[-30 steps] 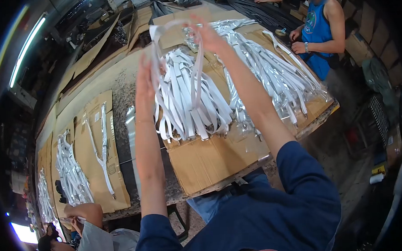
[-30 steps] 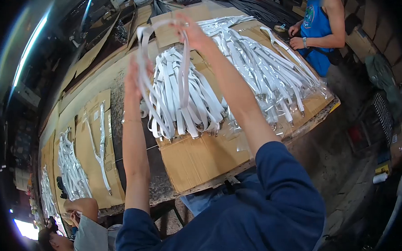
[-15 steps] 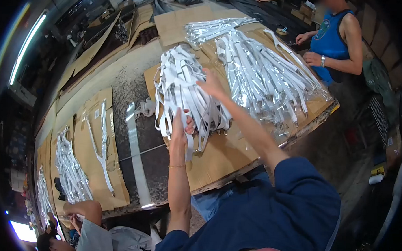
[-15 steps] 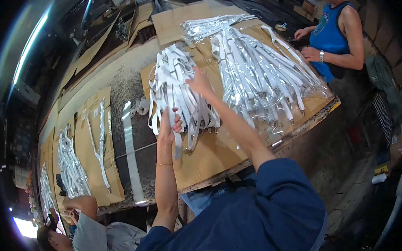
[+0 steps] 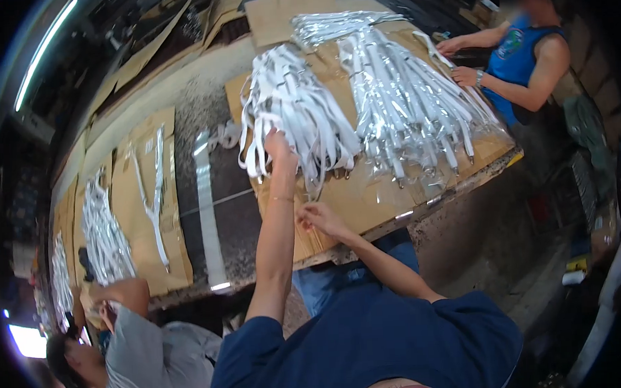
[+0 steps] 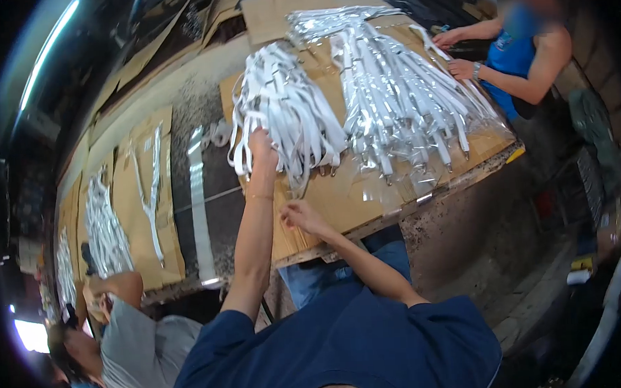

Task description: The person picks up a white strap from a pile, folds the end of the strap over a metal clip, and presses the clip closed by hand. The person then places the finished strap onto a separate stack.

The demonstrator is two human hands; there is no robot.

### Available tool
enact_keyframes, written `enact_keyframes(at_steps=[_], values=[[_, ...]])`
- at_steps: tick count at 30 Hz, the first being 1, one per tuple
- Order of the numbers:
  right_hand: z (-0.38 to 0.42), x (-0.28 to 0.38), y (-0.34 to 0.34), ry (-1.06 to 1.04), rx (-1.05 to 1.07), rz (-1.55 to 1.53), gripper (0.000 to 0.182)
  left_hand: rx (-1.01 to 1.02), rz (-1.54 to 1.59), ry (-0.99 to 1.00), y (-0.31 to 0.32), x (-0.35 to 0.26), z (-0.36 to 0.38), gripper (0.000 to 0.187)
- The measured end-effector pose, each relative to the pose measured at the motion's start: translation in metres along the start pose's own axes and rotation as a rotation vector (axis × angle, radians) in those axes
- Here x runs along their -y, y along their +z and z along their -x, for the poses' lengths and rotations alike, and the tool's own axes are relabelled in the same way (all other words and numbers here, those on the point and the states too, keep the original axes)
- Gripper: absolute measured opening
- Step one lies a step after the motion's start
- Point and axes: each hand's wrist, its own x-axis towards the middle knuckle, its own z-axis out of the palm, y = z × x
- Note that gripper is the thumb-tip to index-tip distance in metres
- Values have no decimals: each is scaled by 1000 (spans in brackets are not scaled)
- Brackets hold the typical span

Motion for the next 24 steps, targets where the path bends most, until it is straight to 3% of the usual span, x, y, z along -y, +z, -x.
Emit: enact_keyframes(at_steps=[2,3,5,6,8,10,12,14,15,17,21,24], values=[[6,14,6,-124,-447,371,21,-61,-24,114,-11,-1,9,30],[10,22,5,-122,-422,376,21,-99,-145,188,-20,2,13,38],[15,36,-3,-201,-621,513,19,-191,-423,346,-42,28,-17,51],[15,34,-9,-207,-610,515,19,-199,-418,353,-48,25,-17,51],[18,27,-18,-211,-575,615,20,-148,-832,356,-64,30,-10,62],[28,40,-15,-117,-553,707,22,-179,-873,401,-66,24,5,63],[35,55,-13,-25,-528,795,24,-86,-929,476,-68,14,20,61],[45,61,-12,-211,-786,916,41,-130,-1011,547,-57,-11,51,57],[45,55,-15,-200,-770,914,41,-106,-1018,521,-54,-17,54,57],[35,41,-22,-383,-451,849,52,-60,-970,444,-50,-21,58,57],[27,29,-12,-383,-317,869,51,-103,-843,536,-53,6,36,61],[16,23,-12,-198,-278,743,43,-165,-890,493,-54,11,37,60]])
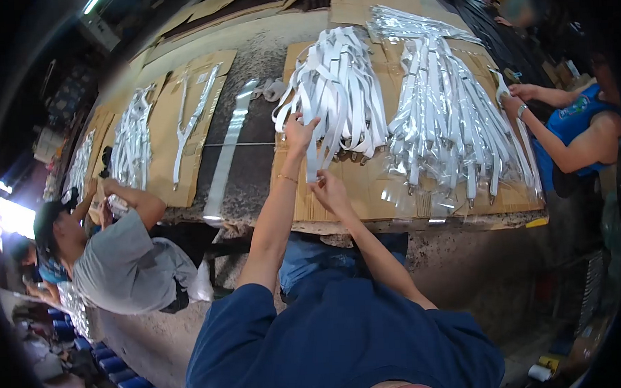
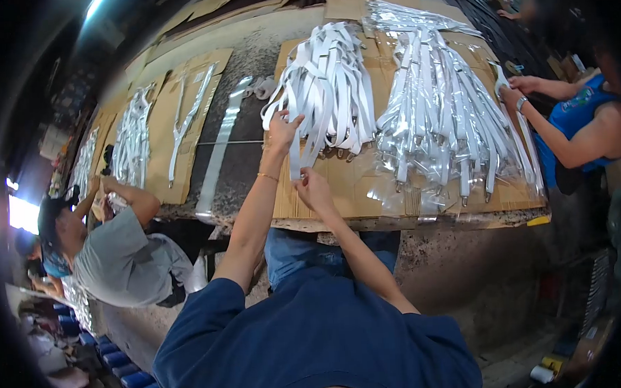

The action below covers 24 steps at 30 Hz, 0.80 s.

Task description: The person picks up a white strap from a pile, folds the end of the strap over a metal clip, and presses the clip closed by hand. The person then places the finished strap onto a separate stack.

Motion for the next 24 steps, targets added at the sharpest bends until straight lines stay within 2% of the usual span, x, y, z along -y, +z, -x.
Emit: enact_keyframes(at_steps=[2,4,5,6,8,9,12,14,16,19,20,22,24], values=[[-3,1,-7,-53,16,6,36,13,111,5,1,14,-2,60],[-1,6,-9,-46,18,-23,33,20,180,-37,-18,-18,17,51],[-2,8,-11,-32,4,-46,30,-2,99,-18,-32,-39,32,46],[-3,9,-12,-45,39,-46,30,-171,-9,203,-27,-12,25,45],[-5,10,-9,153,257,-511,17,-338,-12,248,-59,-30,61,42],[-3,19,-7,215,251,-636,9,-407,4,289,-74,-32,82,35],[-6,14,18,248,347,-771,11,-592,-159,299,-122,1,140,27],[-3,19,26,235,356,-761,9,-726,-123,89,-158,54,166,21],[-9,10,29,240,355,-711,16,-813,237,-324,-187,128,183,21],[-8,0,31,182,360,-721,14,-670,276,-628,-214,280,191,26],[-8,-1,31,156,362,-735,14,-682,282,-627,-221,274,192,26],[-7,0,30,158,367,-756,13,-659,1210,-873,-229,254,196,26],[-4,0,27,179,366,-766,13,-692,1325,-903,-227,269,188,24]])
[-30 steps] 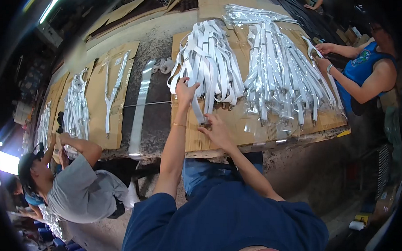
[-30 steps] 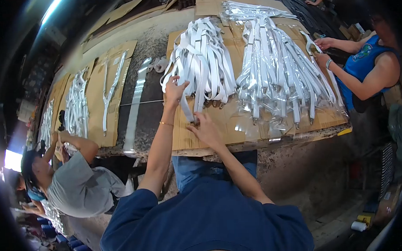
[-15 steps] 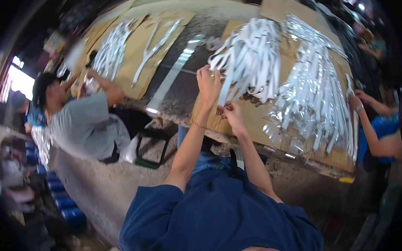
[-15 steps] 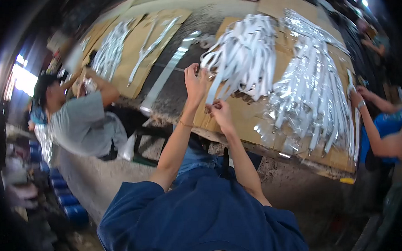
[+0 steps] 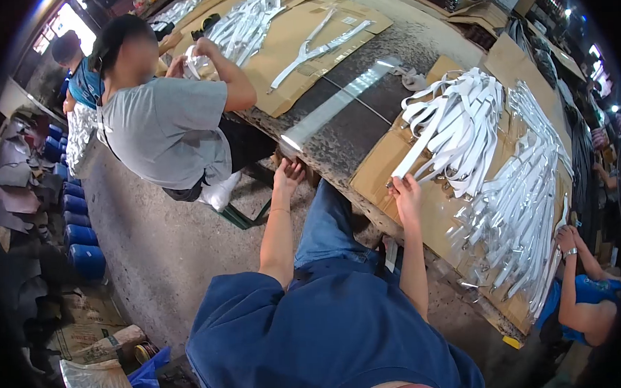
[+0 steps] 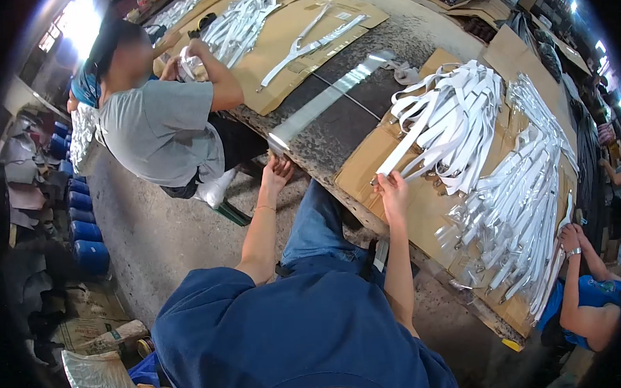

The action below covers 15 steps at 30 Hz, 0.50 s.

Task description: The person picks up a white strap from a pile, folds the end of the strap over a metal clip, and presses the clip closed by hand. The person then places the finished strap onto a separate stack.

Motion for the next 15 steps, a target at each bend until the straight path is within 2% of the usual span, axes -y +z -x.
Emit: enact_keyframes(at_steps=[2,3,6,12,14,15], values=[[3,0,-1,13,15,-114,11,270,119,53,-3,6,-9,18],[4,0,-1,17,10,-126,10,315,143,101,-8,8,-13,11],[4,2,3,34,-12,-93,10,321,193,163,-17,15,-18,7],[0,2,3,51,9,-52,9,138,118,299,-16,7,16,6],[1,3,4,56,14,-61,9,-86,-29,370,-10,-1,31,12],[2,5,5,62,1,-64,8,-110,-101,434,-13,-1,29,17]])
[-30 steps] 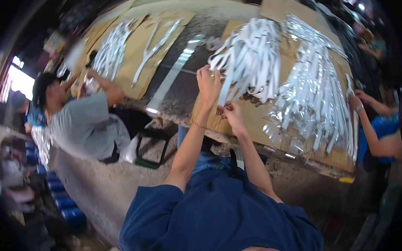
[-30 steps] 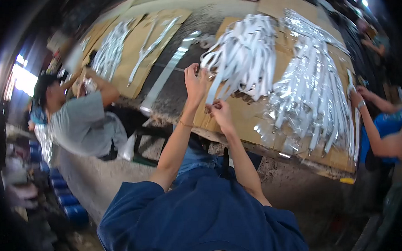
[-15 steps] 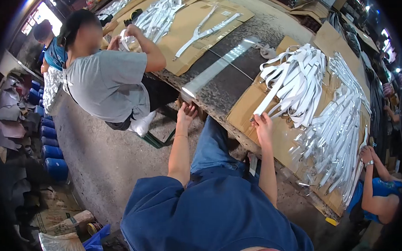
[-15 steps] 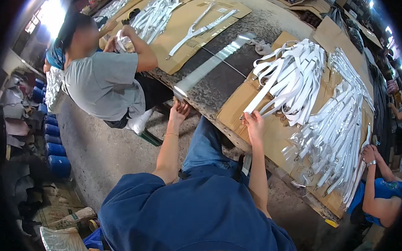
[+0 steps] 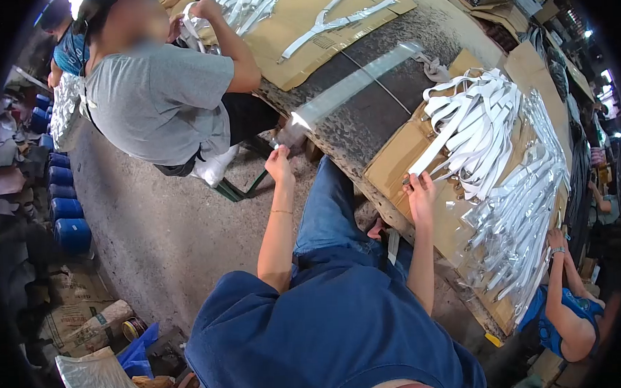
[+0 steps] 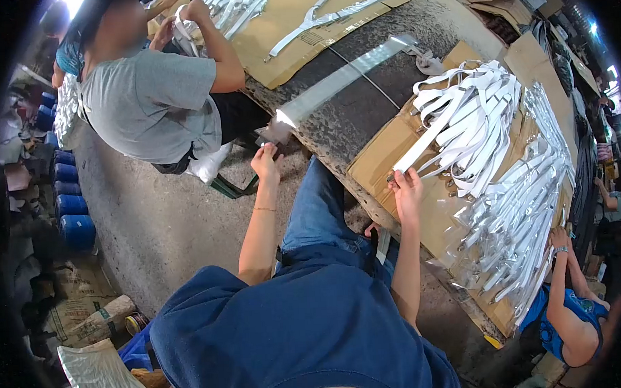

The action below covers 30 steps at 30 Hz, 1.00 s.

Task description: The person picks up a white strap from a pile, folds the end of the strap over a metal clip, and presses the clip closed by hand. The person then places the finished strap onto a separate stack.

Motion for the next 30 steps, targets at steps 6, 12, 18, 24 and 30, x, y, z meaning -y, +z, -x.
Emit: enact_keyframes(at_steps=[6,12,18,24,30], values=[[1,1,1,1,-9,-36,9,-92,40,295,-14,-16,-1,12],[-1,2,-6,19,18,-77,12,94,476,565,-46,-198,93,26],[-7,-2,-13,41,80,-45,14,259,-210,1302,-57,-331,220,20],[-6,-2,-13,30,46,-98,16,1219,-1050,259,72,-168,225,15],[5,-5,-18,-10,44,-232,18,1027,-738,53,86,-8,206,11]])
